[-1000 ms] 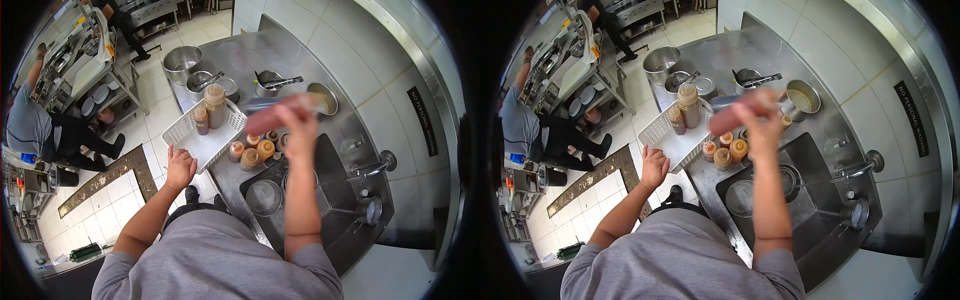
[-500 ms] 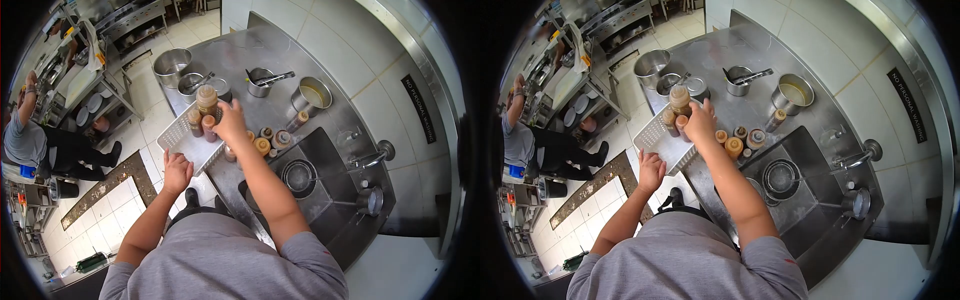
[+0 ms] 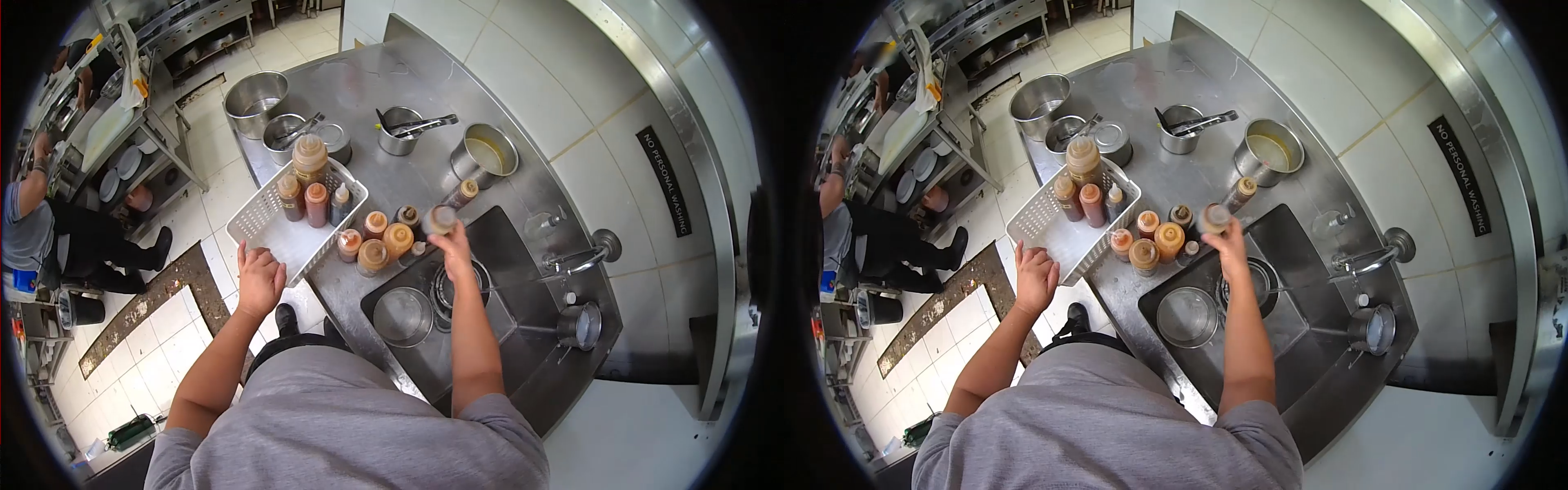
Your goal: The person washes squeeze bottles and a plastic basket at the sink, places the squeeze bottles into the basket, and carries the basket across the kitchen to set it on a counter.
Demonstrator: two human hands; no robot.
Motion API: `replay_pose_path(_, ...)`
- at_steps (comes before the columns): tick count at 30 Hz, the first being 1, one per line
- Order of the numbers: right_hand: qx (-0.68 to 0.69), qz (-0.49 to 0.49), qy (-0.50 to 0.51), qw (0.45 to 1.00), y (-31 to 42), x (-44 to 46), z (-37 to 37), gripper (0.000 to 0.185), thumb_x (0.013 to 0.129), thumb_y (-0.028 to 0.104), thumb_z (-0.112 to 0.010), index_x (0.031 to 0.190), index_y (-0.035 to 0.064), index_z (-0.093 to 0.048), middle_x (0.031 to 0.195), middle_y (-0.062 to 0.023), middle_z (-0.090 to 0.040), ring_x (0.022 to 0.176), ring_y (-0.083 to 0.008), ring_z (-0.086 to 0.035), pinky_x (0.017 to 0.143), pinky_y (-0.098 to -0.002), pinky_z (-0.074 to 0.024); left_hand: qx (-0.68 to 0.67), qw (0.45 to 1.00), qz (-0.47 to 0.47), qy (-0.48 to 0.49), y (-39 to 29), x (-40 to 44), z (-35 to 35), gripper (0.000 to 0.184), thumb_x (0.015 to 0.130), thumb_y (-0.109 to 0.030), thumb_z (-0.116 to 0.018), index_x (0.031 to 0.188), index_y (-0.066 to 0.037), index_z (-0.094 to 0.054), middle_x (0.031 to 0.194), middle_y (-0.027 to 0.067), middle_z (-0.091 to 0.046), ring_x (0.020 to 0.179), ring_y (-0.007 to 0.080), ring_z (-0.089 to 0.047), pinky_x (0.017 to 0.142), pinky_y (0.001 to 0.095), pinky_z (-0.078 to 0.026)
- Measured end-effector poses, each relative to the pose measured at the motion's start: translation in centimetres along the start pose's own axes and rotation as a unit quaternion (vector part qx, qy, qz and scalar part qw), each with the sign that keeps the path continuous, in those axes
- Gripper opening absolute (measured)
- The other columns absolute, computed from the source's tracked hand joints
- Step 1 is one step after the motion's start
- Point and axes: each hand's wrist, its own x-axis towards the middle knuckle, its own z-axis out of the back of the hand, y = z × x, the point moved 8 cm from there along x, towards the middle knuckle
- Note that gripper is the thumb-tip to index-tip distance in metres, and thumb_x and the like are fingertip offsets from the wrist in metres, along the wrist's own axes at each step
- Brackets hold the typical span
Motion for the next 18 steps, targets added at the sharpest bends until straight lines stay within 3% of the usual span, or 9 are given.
replay_pose_path(1, 0.118, -0.024, -0.09, 0.989, -1.6, 0.2, 1.7, 0.055, 0.076, 0.004, -0.067, 0.126, 0.0032, -0.044, 0.112, -0.0099, -0.057, 0.106, -0.0215, -0.053, 0.098, -0.033, -0.0397, -0.002, 1.0, -0.003, -0.001, 0.0, 0.1, 0.0, 0.018, 0.081, -0.015, -0.058, 0.067, -0.003, -0.061, 0.079, 0.0083, -0.057, 0.099, 0.0282, -0.054, 0.11, 0.0543, -0.019)
replay_pose_path(2, 0.273, 0.029, -0.127, 0.953, -0.9, -0.6, 3.0, 0.052, 0.079, 0.006, -0.065, 0.125, 0.0045, -0.042, 0.115, -0.0108, -0.054, 0.107, -0.022, -0.052, 0.099, -0.0374, -0.0389, -0.006, 1.0, -0.006, -0.001, 0.0, 0.0, 0.0, 0.018, 0.081, -0.015, -0.059, 0.067, -0.003, -0.061, 0.079, 0.0084, -0.057, 0.099, 0.0282, -0.054, 0.11, 0.0542, -0.019)
replay_pose_path(4, 0.137, 0.04, -0.177, 0.974, -1.4, -0.3, 5.3, 0.069, 0.075, 0.008, -0.07, 0.135, 0.0059, -0.034, 0.132, -0.0153, -0.045, 0.121, -0.0276, -0.045, 0.103, -0.0426, -0.0351, -0.002, 1.0, -0.007, -0.004, -0.1, -0.1, 0.1, 0.019, 0.081, -0.015, -0.059, 0.066, -0.004, -0.061, 0.079, 0.0085, -0.056, 0.099, 0.028, -0.054, 0.11, 0.0538, -0.02)
replay_pose_path(7, -0.05, 0.049, -0.088, 0.994, 0.5, 0.9, 0.4, 0.097, 0.069, 0.017, -0.081, 0.146, 0.009, -0.021, 0.145, -0.0226, -0.031, 0.134, -0.0354, -0.031, 0.108, -0.0432, -0.0299, -0.002, 1.0, -0.002, -0.005, -0.3, 0.1, 0.1, 0.018, 0.081, -0.015, -0.058, 0.067, -0.003, -0.06, 0.078, 0.0086, -0.056, 0.098, 0.0286, -0.054, 0.11, 0.0538, -0.02)
replay_pose_path(9, -0.164, 0.038, -0.103, 0.98, -0.6, 3.3, -1.3, 0.094, 0.066, 0.022, -0.084, 0.141, 0.0037, -0.03, 0.135, -0.0216, -0.045, 0.126, -0.0338, -0.044, 0.102, -0.0402, -0.0375, 0.001, 1.0, -0.013, 0.001, -0.4, 0.0, 0.0, 0.017, 0.081, -0.014, -0.057, 0.069, -0.003, -0.06, 0.077, 0.0089, -0.055, 0.098, 0.029, -0.054, 0.11, 0.0539, -0.02)
replay_pose_path(10, -0.278, 0.079, -0.141, 0.947, -4.3, 6.5, 0.0, 0.094, 0.064, 0.022, -0.085, 0.138, 0.0023, -0.033, 0.132, -0.0235, -0.048, 0.121, -0.0341, -0.049, 0.099, -0.0398, -0.041, 0.001, 1.0, -0.01, 0.002, -0.4, 0.0, -0.1, 0.016, 0.081, -0.014, -0.057, 0.069, -0.003, -0.06, 0.077, 0.009, -0.055, 0.098, 0.0291, -0.054, 0.11, 0.0541, -0.02)
replay_pose_path(12, -0.328, -0.005, -0.163, 0.931, -0.7, 5.6, -1.5, 0.094, 0.063, 0.025, -0.084, 0.138, 0.0027, -0.032, 0.132, -0.0249, -0.047, 0.119, -0.0361, -0.05, 0.097, -0.0419, -0.0428, -0.003, 1.0, -0.01, -0.002, -0.4, 0.1, 0.0, 0.016, 0.081, -0.014, -0.057, 0.069, -0.002, -0.06, 0.077, 0.0093, -0.055, 0.098, 0.0293, -0.054, 0.11, 0.0543, -0.02)
replay_pose_path(18, -0.432, -0.071, -0.18, 0.881, -0.1, 10.8, -3.2, 0.095, 0.063, 0.032, -0.083, 0.139, 0.0063, -0.031, 0.132, -0.0235, -0.049, 0.118, -0.035, -0.052, 0.096, -0.0416, -0.0441, 0.003, 1.0, 0.001, -0.008, -0.5, 0.2, 0.2, 0.018, 0.08, -0.015, -0.058, 0.069, -0.001, -0.06, 0.079, 0.01, -0.056, 0.098, 0.0298, -0.054, 0.11, 0.0548, -0.019)
